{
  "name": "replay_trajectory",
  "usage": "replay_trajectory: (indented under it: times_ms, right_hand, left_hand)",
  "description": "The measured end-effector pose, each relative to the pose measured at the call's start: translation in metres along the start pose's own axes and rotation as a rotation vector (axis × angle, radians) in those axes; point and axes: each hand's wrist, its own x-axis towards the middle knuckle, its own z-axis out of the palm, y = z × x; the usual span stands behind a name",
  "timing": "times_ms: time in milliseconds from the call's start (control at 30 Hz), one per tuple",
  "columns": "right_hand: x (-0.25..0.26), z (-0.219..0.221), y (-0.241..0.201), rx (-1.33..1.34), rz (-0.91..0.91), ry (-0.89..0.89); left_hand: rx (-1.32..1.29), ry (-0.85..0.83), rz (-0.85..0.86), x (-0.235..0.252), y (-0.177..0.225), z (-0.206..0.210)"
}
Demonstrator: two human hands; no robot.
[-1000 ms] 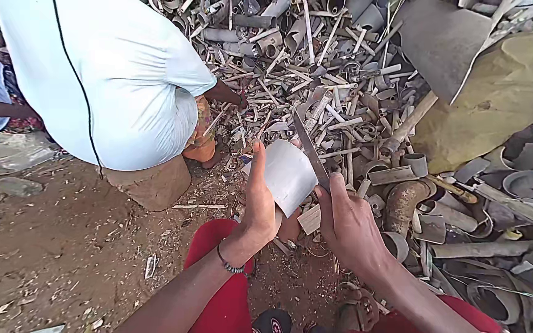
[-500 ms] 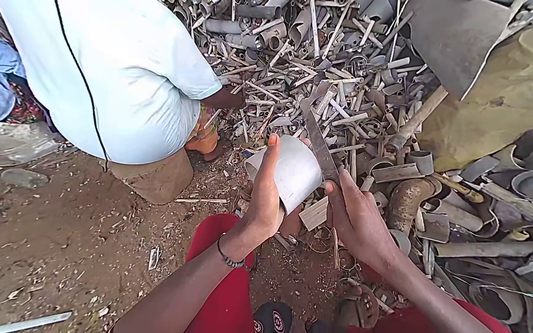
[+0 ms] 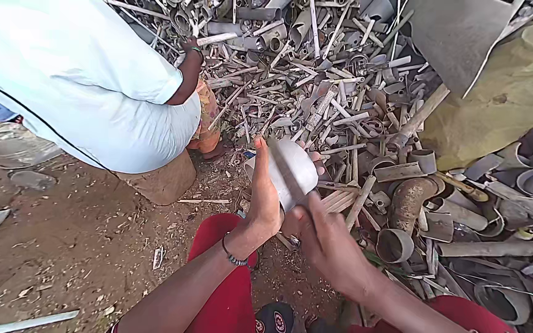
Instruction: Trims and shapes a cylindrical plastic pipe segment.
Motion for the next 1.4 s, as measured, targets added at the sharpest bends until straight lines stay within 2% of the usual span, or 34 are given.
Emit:
replay_trajectory:
  times_ms: [100, 233, 367, 467, 567, 700, 867, 967, 1067, 1167, 1233, 1300, 1400]
  right_hand:
    - [0.0, -0.001, -0.003, -0.012, 0.005, -0.021]
    - [0.011, -0.015, 0.011, -0.015, 0.093, 0.076]
    - [-0.011, 0.005, -0.007, -0.094, -0.057, 0.026]
    - [-0.003, -0.012, -0.004, -0.109, -0.027, 0.056]
    - [0.003, -0.02, 0.008, -0.238, -0.008, 0.128]
    - [-0.012, 0.001, -0.002, -0.272, -0.109, 0.025]
    - [0.007, -0.018, 0.018, -0.407, -0.023, 0.14]
    - [0.0, -0.01, 0.012, -0.538, -0.159, 0.165]
    - [-0.008, -0.001, 0.007, -0.562, -0.246, 0.138]
    - [0.005, -0.017, 0.013, -0.544, -0.127, 0.194]
    - [0.013, -0.032, 0.015, -0.556, -0.071, 0.212]
    - [0.011, -0.032, 0.013, -0.571, -0.12, 0.234]
    - [-0.004, -0.01, 0.004, -0.629, -0.186, 0.171]
  left_hand:
    - [-0.037, 0.017, 0.011, 0.001, 0.001, 0.0]
    - [0.025, 0.135, 0.044, -0.004, 0.003, 0.009]
    - [-0.13, -0.086, 0.165, 0.003, -0.002, -0.004]
    - [-0.127, -0.178, 0.212, 0.001, 0.005, -0.006]
    - [-0.103, -0.141, 0.172, -0.005, 0.005, -0.004]
    - [-0.182, -0.106, 0.062, 0.003, 0.009, -0.006]
    - [-0.318, -0.078, -0.042, 0.003, 0.018, -0.007]
    - [-0.394, -0.144, -0.104, 0.006, 0.02, -0.011]
    - [-0.421, -0.176, -0.102, 0.008, 0.022, -0.01]
    - [-0.416, -0.208, -0.071, 0.007, 0.02, -0.014]
    - [-0.373, -0.155, -0.047, 0.007, 0.021, -0.013]
    - [-0.358, -0.12, -0.062, 0.007, 0.021, -0.012]
    - [-0.378, -0.185, -0.092, 0.009, 0.02, -0.015]
